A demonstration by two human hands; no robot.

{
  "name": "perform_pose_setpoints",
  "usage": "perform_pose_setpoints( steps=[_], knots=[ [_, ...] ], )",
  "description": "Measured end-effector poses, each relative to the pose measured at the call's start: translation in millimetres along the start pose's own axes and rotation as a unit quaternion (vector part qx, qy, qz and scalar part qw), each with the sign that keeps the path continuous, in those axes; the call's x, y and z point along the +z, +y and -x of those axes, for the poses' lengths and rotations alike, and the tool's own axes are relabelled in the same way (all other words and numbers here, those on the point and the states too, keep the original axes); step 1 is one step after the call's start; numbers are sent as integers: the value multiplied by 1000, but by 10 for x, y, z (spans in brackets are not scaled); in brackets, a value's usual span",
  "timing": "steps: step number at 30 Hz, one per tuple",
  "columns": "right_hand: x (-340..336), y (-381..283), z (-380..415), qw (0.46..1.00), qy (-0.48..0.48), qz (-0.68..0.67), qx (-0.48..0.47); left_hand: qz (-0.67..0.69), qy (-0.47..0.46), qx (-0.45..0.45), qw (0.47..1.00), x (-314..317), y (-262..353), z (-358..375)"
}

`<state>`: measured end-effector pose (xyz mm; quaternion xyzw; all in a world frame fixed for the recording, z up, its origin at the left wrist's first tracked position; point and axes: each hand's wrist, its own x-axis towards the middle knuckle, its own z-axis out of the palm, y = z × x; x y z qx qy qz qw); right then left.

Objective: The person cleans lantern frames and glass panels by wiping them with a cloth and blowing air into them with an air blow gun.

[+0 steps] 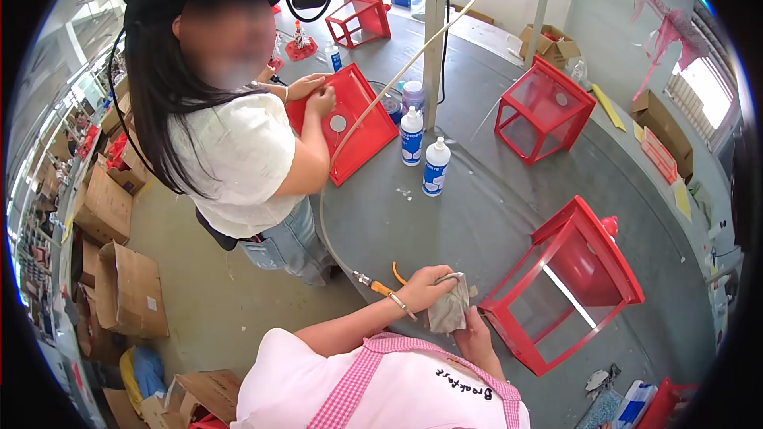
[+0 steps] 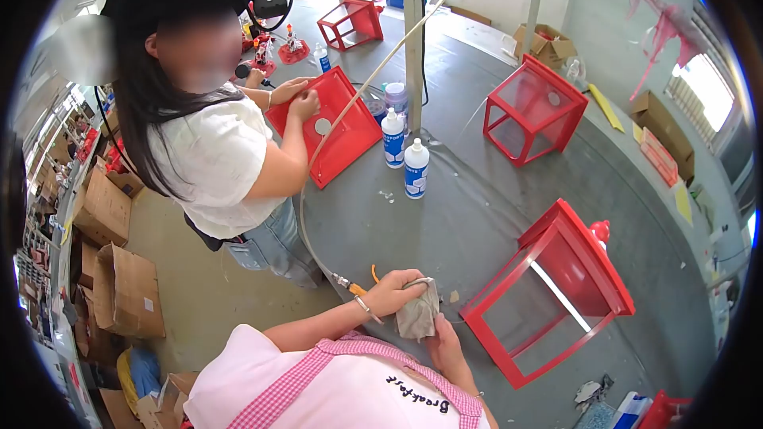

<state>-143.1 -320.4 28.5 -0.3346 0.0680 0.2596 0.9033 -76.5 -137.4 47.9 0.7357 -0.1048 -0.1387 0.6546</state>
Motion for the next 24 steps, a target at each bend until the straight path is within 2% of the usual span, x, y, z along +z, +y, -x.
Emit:
perform_pose_setpoints(
  steps=[3,7,12,16,20,23,24],
  knots=[
    [91,-45,-17,987,-11,158,13,-28,-10,-18,999,43,-24,10],
    [75,48,-45,984,51,171,8,22,-14,-11,1000,129,-35,16],
    [-8,110,-61,984,63,167,-4,49,-7,-30,998,79,-136,26],
    [80,120,-54,980,83,172,-46,67,18,-59,996,-17,-160,70],
    [70,116,-55,959,87,258,-78,73,41,-133,988,-64,-150,111],
    [6,160,-66,937,70,331,-82,84,-48,-188,977,-92,-78,126],
    [22,158,-55,938,71,331,-80,84,-48,-190,977,-78,-115,131]
  ],
)
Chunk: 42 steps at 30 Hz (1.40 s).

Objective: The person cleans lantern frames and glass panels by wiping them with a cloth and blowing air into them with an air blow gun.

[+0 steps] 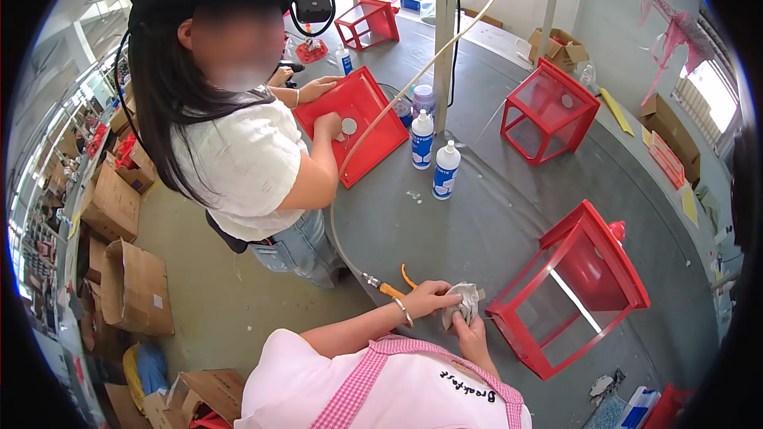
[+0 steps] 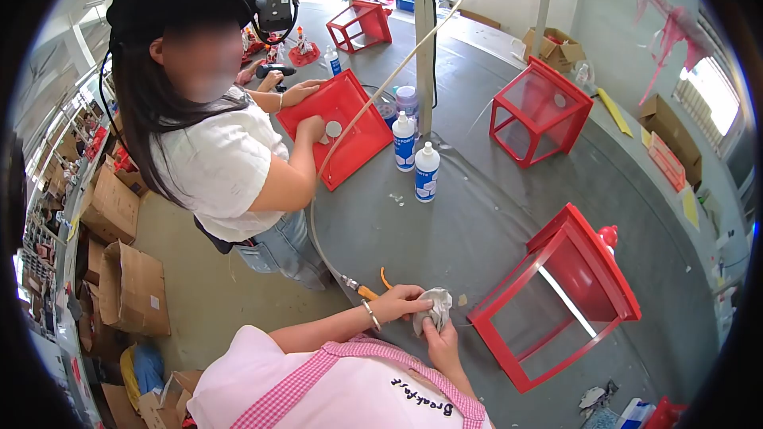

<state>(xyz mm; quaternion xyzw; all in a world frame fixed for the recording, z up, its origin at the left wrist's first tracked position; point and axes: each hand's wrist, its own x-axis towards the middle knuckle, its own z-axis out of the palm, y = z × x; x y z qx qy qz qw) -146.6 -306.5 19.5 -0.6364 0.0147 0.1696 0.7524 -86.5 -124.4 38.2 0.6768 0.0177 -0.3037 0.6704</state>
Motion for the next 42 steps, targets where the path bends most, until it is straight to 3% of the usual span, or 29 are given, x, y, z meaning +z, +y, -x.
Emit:
perform_pose_setpoints(
  steps=[3,7,19,24,27,36,42],
  knots=[
    [52,-101,4,998,7,27,-50,82,-23,75,994,24,-169,-118],
    [59,-86,-16,997,28,13,-74,86,-15,124,988,18,-198,-204],
    [-6,-110,11,994,-16,-110,-15,207,-9,127,970,18,153,-43],
    [120,-236,42,984,-7,-166,-58,117,13,178,977,125,208,37],
    [156,-330,37,986,12,-151,-66,-42,4,213,976,141,231,98],
    [-34,-180,-5,988,12,-151,-15,-45,18,204,978,157,172,12],
    [-11,-162,-24,966,57,-250,-16,3,-1,147,989,168,191,-5]
  ],
)
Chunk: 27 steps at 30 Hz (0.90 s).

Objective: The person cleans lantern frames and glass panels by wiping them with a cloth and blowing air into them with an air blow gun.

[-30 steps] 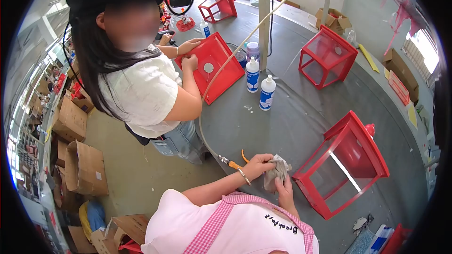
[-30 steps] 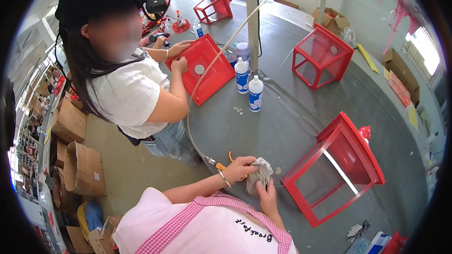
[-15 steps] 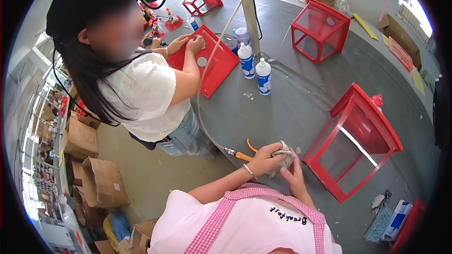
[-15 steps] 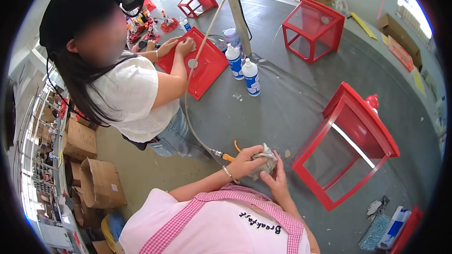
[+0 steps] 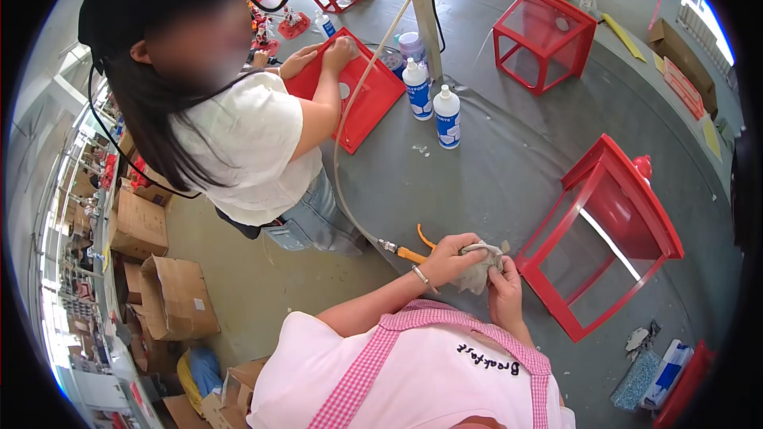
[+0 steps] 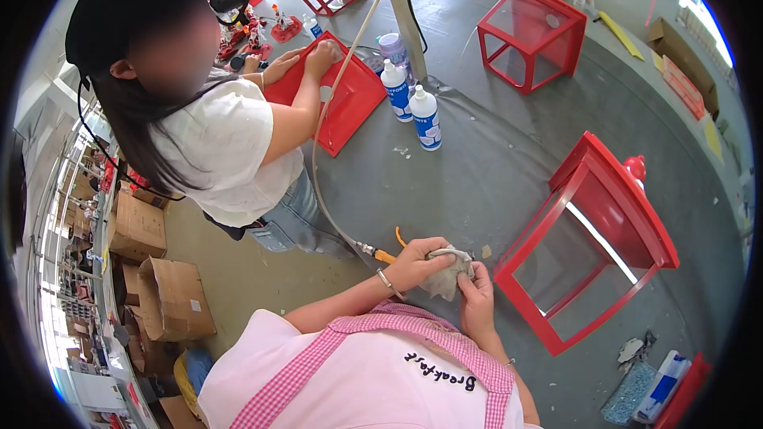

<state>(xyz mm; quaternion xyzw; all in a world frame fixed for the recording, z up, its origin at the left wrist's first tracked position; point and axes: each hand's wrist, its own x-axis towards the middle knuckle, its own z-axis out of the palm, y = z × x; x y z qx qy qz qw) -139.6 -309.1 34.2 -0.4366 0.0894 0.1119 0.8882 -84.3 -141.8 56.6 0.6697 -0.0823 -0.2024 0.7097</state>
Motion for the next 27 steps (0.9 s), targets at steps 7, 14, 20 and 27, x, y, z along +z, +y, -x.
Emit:
perform_pose_setpoints(
  steps=[7,14,20,27],
  knots=[
    [36,-17,-10,1000,22,-2,-7,-26,38,96,994,-23,-125,-54],
    [-68,55,-32,998,3,57,-25,58,9,32,998,-27,-22,1],
    [36,-15,0,999,-2,45,-16,65,31,6,997,-41,-62,3],
    [-29,56,-40,997,-42,38,50,105,28,42,993,2,-58,-22]
  ],
)
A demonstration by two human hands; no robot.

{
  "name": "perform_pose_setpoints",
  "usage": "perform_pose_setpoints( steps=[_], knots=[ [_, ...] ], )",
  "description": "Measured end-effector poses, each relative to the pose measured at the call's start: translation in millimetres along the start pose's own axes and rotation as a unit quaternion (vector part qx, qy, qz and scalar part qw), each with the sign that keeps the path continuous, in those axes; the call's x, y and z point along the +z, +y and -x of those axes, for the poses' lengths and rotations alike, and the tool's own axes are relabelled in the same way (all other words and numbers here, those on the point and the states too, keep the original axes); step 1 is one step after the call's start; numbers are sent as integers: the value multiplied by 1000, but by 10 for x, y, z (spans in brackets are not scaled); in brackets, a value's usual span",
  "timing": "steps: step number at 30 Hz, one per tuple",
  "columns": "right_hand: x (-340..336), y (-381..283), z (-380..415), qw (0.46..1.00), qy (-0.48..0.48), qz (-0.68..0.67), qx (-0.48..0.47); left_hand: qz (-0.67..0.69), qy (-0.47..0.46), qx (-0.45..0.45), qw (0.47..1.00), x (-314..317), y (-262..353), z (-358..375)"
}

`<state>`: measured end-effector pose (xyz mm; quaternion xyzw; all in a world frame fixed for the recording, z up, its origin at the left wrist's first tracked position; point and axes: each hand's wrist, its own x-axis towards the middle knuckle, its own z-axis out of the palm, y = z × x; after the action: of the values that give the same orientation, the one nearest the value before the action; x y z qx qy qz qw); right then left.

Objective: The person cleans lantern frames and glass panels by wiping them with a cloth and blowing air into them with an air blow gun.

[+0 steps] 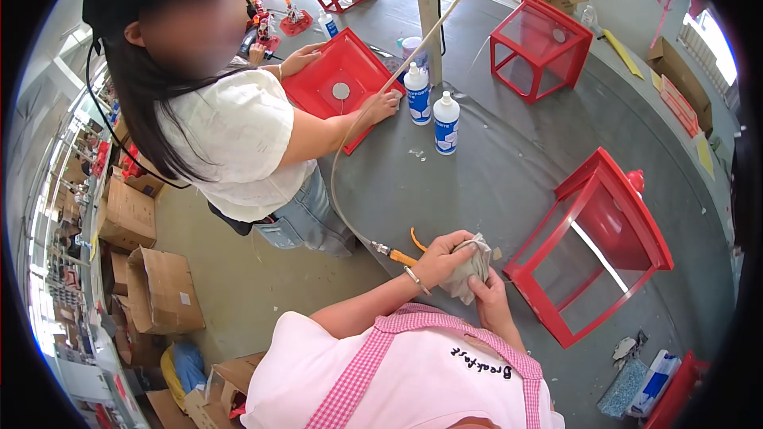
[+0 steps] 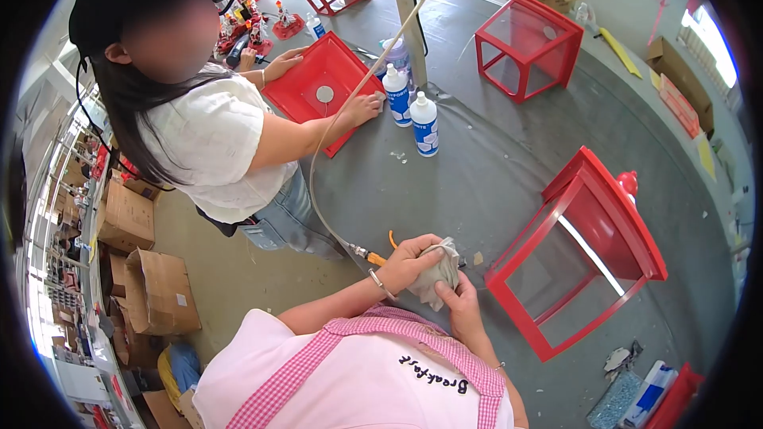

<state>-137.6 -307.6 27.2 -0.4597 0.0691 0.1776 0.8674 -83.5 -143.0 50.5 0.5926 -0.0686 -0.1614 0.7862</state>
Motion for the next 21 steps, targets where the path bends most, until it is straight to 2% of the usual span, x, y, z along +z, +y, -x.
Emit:
perform_pose_setpoints(
  steps=[3,6,11,15,18,21],
  knots=[
    [23,-22,-8,1000,-16,17,13,9,-21,-16,1000,-35,-10,-6],
    [73,-104,7,1000,3,-25,-1,20,-13,-50,998,-62,6,3],
    [86,-154,10,999,24,-14,-38,61,-8,-81,995,-57,77,65],
    [47,-134,25,997,28,43,-53,87,-39,-133,987,-159,-1,83],
    [173,-196,44,993,40,64,-86,67,-91,-210,971,-255,-16,81],
    [192,-233,53,990,40,100,-87,64,-91,-201,973,-282,-51,76]
  ],
)
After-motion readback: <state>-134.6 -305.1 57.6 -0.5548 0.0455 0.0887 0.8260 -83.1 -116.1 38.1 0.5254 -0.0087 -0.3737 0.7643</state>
